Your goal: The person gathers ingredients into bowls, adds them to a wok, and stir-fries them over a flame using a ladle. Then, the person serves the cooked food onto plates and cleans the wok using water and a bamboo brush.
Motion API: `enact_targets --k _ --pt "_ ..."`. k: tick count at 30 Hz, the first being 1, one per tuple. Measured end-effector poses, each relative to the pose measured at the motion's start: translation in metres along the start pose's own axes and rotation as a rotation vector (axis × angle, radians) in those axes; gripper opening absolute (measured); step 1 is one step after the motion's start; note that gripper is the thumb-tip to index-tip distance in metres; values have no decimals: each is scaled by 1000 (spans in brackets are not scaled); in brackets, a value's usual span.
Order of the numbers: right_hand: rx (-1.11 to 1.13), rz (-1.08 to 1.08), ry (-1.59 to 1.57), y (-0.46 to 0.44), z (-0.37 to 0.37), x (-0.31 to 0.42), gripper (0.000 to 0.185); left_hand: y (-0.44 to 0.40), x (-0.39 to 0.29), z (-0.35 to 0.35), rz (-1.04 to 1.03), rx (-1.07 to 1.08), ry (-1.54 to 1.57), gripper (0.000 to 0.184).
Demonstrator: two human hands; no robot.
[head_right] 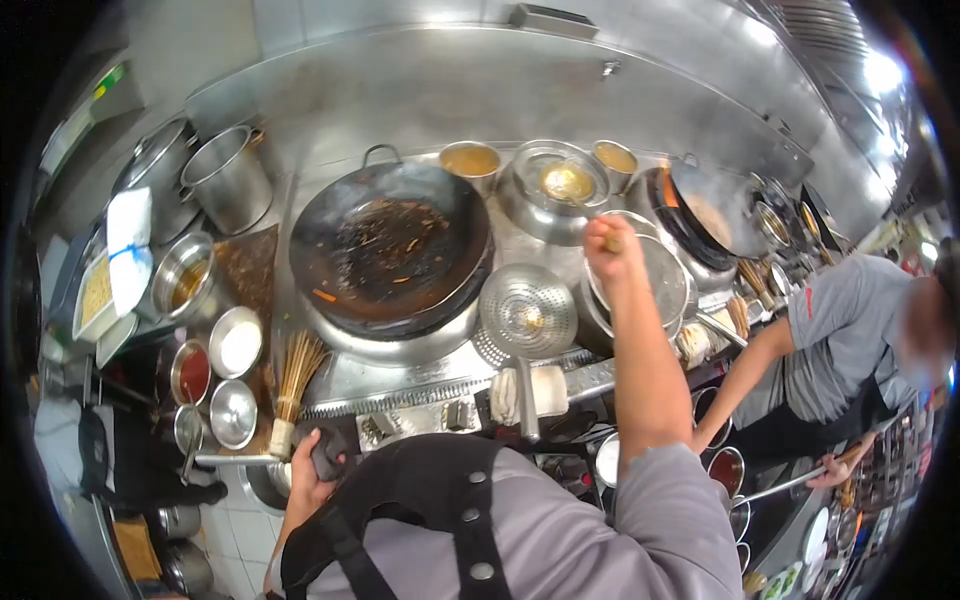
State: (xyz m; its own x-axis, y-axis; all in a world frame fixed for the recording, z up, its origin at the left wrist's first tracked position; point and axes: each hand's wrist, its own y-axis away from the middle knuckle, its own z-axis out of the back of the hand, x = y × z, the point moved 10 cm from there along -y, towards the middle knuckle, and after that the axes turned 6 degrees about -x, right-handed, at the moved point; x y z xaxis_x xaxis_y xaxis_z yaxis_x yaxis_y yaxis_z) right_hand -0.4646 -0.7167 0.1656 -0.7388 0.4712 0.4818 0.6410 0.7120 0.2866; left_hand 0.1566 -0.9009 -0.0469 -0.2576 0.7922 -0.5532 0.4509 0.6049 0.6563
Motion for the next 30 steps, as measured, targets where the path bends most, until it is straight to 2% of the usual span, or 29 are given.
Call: enact_targets --k 1,2,4,10,15,17,18,20,22,23,24,26,28,30 --pt "44 7 -75 17 -7 -3 13 -5 0 4 -11 21 -2 22" --pt "114 -143 -205 36 -16 -18 10 -8 -2 6 -21 46 -9 23" --pt "195 -263 -295 87 -46 -53 9 -7 -4 9 -8 34 -1 25" --pt "243 -318 -354 196 -89 -124 14 6 -9 30 -53 112 33 22" --pt "285 -368 -163 248 -79 -173 19 24 -19 31 -67 78 60 23" --pt "124 -111 336 262 -52 -189 29 25 -20 38 -70 77 81 23" --pt "-84 -59 507 264 -21 -197 44 25 -23 39 -74 82 93 23" --pt "-74 33 1066 267 14 -219 61 26 -32 47 -74 41 115 23" --pt "-135 101 1513 263 51 -234 74 29 -65 55 -199 -33 50 25" --pt "-46 307 1696 256 63 -228 75 20 -88 67 -270 -47 -4 27" --pt "-43 303 1691 255 58 -228 75 6 -114 80 -338 -50 -62 30" --pt "-111 246 1540 253 45 -221 74 14 -197 103 -893 -428 -374 43" --pt "-144 271 1432 233 36 -201 76 -13 -249 121 -1109 -531 -813 75" --pt "-140 431 1327 203 13 -153 73 -41 -262 126 -1096 -549 -1071 75"
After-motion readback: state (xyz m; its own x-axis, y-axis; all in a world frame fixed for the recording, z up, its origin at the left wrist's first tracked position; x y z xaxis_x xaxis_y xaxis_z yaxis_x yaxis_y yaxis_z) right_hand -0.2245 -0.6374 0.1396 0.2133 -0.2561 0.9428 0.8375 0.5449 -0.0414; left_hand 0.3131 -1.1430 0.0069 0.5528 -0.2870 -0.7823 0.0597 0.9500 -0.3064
